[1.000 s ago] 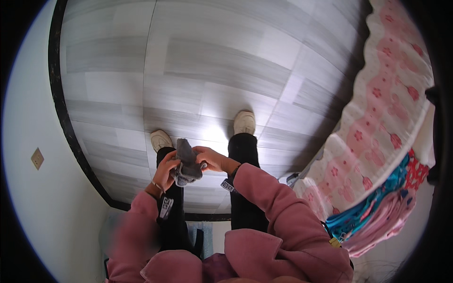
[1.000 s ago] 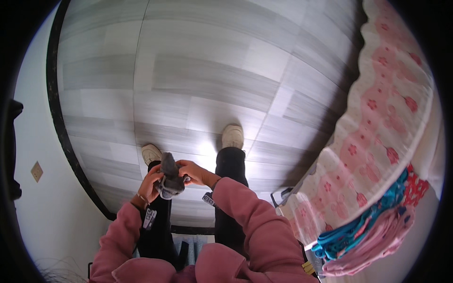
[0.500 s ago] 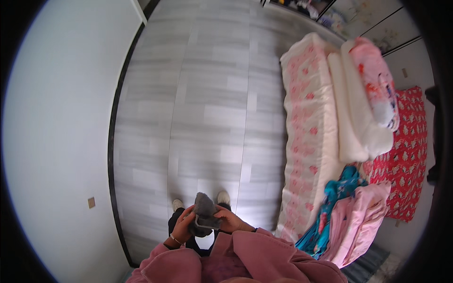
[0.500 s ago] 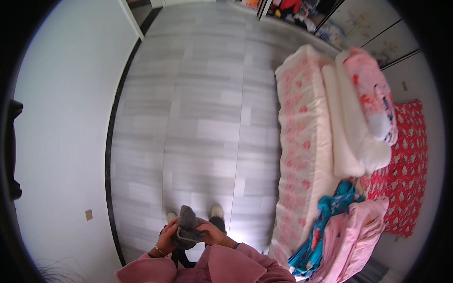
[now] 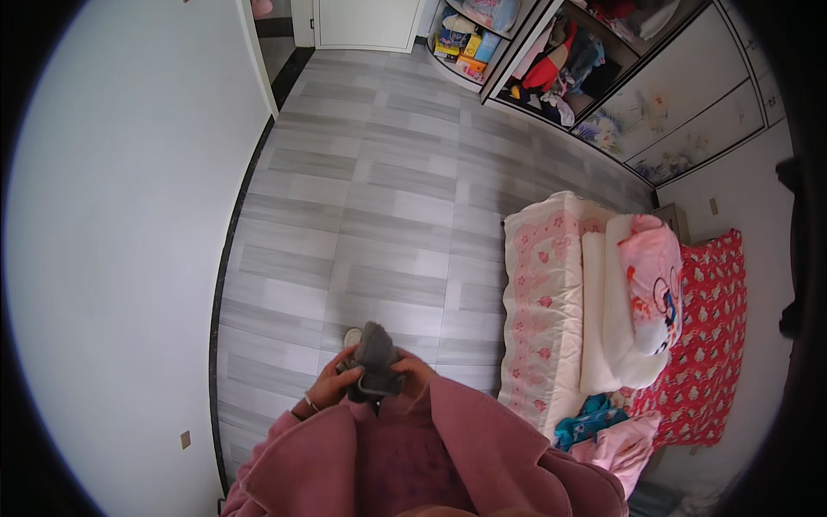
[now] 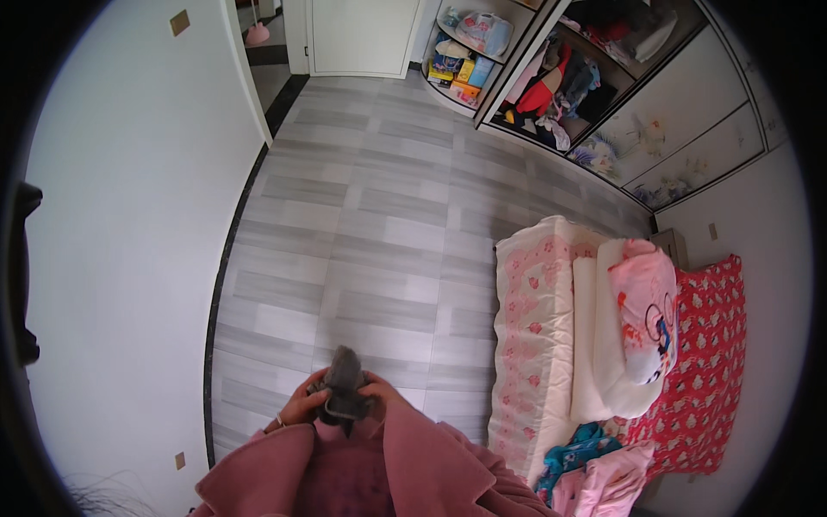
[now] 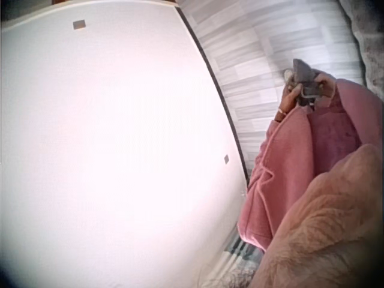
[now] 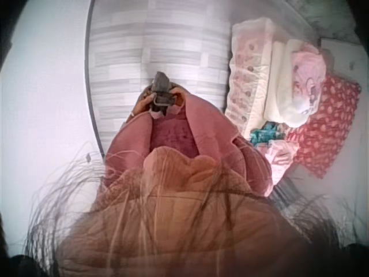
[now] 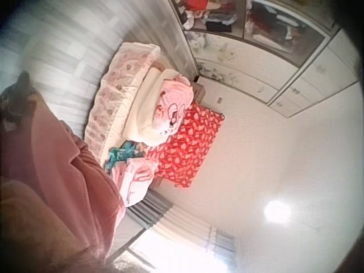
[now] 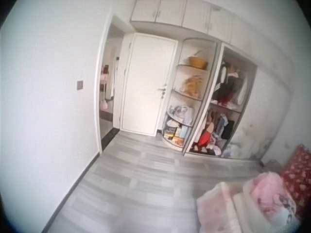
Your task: The person cleans a window frame and glass using a cloth, a screwdriver, and a brush. They wipe the frame, scrape debris from the track, and scrub the glass, then wipe it dry. A small wooden stool is moved to reach the window.
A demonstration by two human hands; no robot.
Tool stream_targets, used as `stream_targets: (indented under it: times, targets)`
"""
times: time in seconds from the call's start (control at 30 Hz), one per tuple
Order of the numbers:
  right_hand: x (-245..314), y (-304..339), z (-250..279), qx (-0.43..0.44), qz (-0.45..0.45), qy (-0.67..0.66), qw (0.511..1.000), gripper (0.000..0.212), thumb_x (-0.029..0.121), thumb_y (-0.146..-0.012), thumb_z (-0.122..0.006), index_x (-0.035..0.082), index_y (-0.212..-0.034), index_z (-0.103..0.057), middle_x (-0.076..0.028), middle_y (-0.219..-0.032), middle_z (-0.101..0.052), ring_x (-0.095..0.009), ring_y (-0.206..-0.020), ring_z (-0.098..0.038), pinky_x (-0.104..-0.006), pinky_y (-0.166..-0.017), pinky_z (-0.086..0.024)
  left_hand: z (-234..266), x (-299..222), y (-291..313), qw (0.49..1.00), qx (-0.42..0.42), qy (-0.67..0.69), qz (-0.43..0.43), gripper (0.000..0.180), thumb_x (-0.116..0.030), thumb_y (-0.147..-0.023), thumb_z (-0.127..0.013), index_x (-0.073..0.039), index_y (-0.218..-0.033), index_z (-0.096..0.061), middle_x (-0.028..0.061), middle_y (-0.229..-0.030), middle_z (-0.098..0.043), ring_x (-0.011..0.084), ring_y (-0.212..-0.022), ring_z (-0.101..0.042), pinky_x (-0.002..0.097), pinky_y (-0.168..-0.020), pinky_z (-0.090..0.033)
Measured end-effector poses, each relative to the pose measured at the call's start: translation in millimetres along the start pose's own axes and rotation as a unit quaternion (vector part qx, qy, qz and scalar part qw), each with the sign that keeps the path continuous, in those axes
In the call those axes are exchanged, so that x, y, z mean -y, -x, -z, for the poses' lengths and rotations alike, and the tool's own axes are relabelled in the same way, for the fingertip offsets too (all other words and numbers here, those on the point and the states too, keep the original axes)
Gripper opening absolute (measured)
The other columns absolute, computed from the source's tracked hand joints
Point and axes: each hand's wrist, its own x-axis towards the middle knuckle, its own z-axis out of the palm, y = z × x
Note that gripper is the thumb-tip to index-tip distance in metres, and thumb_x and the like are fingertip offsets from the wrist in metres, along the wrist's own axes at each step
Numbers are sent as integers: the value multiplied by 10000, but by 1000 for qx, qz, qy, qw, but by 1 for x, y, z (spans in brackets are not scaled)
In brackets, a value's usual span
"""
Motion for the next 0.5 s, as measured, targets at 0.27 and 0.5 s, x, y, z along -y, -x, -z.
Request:
stream_targets:
  times: [0.27,0.5]
  targets:
    - [196,-90,-74,-47,116,8,992,651,117,-808,-595,-5,-1421,-412,-180,-1288,-577,-330,-1179,-594,-497,-946,-527,-20,-185,-183,978,106,-179,31,735,-194,-913,-712,-28,-1515,-324,103,-1371,-531,188,-1256,-507,340,-1038,-432]
    - [413,-251,-109,-64,90,34,993,641,49,-834,-547,-11,-1445,-365,-196,-1335,-537,-331,-1189,-587,-463,-1001,-511,-28,-364,-377,975,60,-214,-11,669,-134,-918,-685,-39,-1497,-361,88,-1339,-551,174,-1193,-547,327,-1000,-465]
